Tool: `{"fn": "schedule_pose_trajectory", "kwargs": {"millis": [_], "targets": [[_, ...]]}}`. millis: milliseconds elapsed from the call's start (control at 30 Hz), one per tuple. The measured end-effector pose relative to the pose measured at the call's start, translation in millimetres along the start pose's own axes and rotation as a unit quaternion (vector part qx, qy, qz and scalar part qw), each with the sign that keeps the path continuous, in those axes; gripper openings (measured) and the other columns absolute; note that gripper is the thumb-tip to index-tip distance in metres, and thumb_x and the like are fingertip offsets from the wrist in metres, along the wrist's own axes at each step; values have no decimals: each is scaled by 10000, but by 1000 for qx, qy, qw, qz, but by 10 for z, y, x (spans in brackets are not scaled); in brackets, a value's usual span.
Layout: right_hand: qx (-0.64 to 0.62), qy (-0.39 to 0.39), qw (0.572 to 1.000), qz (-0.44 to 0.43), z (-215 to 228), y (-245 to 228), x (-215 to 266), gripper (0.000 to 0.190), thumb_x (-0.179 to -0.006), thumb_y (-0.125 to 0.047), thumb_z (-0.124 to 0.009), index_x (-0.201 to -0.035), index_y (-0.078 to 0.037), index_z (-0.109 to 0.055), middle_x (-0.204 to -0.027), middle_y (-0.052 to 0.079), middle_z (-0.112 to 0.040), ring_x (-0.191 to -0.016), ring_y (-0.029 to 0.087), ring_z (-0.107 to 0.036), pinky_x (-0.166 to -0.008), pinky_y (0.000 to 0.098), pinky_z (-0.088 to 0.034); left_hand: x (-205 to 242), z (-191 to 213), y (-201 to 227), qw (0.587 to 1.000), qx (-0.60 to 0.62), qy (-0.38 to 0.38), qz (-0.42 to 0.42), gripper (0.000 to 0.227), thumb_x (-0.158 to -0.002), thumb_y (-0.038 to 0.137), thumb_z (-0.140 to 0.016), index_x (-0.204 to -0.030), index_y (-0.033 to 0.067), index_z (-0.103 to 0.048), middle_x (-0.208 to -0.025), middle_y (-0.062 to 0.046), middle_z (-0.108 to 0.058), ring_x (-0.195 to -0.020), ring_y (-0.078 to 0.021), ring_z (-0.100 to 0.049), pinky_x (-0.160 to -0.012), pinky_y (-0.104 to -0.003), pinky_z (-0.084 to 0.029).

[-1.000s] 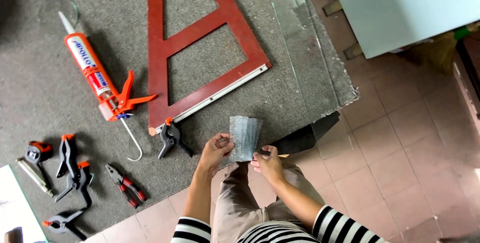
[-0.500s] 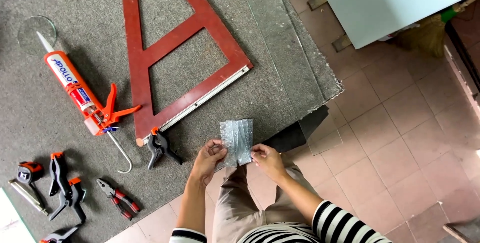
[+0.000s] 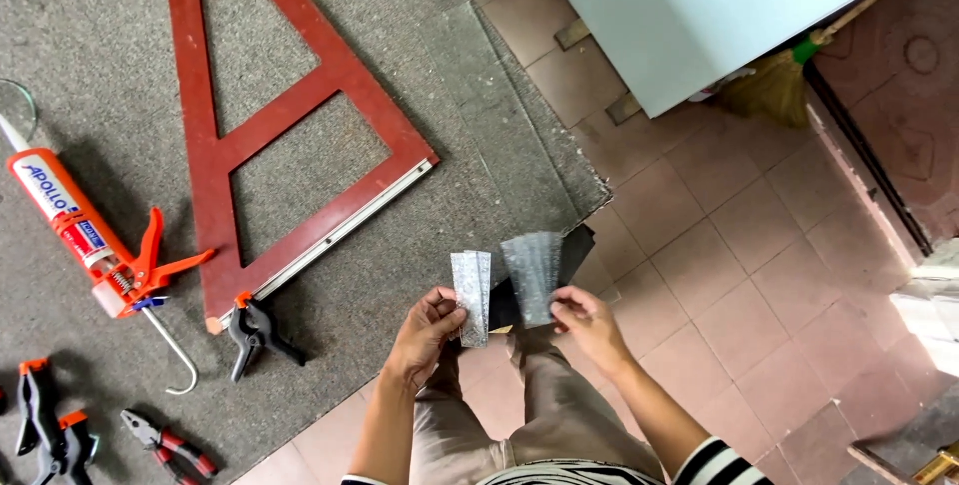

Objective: Preparing and leveling small glass pieces on a workshop table using various tools.

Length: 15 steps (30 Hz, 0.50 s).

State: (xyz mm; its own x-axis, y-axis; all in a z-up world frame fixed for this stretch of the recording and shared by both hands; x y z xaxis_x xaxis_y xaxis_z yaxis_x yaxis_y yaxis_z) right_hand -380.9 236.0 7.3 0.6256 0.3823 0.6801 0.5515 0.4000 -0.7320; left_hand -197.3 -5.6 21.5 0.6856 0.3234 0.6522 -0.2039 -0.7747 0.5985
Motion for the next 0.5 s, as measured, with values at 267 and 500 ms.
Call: {"fn": "schedule_pose_trajectory", "kwargs": {"millis": [267, 500], "targets": [[79, 1, 997, 25, 803, -688, 112, 216, -1031, -97, -735, -1202, 20, -797, -970, 127, -711, -825, 205, -682, -791, 340, -666, 93, -267, -162, 998, 42, -42, -33, 200, -1036, -93, -719, -1086, 98, -686, -916, -54, -739, -792, -123, -647, -736, -254, -520], [81, 4, 996, 25, 872, -1130, 210, 168, -1064, -90, -720, -1166, 20, -797, -1045, 143, -734, -807, 252, -731, -819, 305, -610, 225, -111, -79, 995, 74, 12, -61, 170, -1045, -89, -690, -1041, 78, -657, -883, -136, -747, -792, -240, -723, -763, -346, -581]]}}
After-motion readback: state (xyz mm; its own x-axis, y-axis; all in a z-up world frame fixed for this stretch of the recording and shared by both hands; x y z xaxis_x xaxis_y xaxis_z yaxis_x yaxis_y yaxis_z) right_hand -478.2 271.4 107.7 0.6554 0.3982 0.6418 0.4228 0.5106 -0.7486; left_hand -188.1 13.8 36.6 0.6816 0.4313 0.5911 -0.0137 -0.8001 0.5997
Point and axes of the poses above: each hand's wrist, its own x-axis away from the middle knuckle, its own z-axis out of the back of the hand, y = z × x, the point moved 7 cm from there along -x, towards the middle knuckle
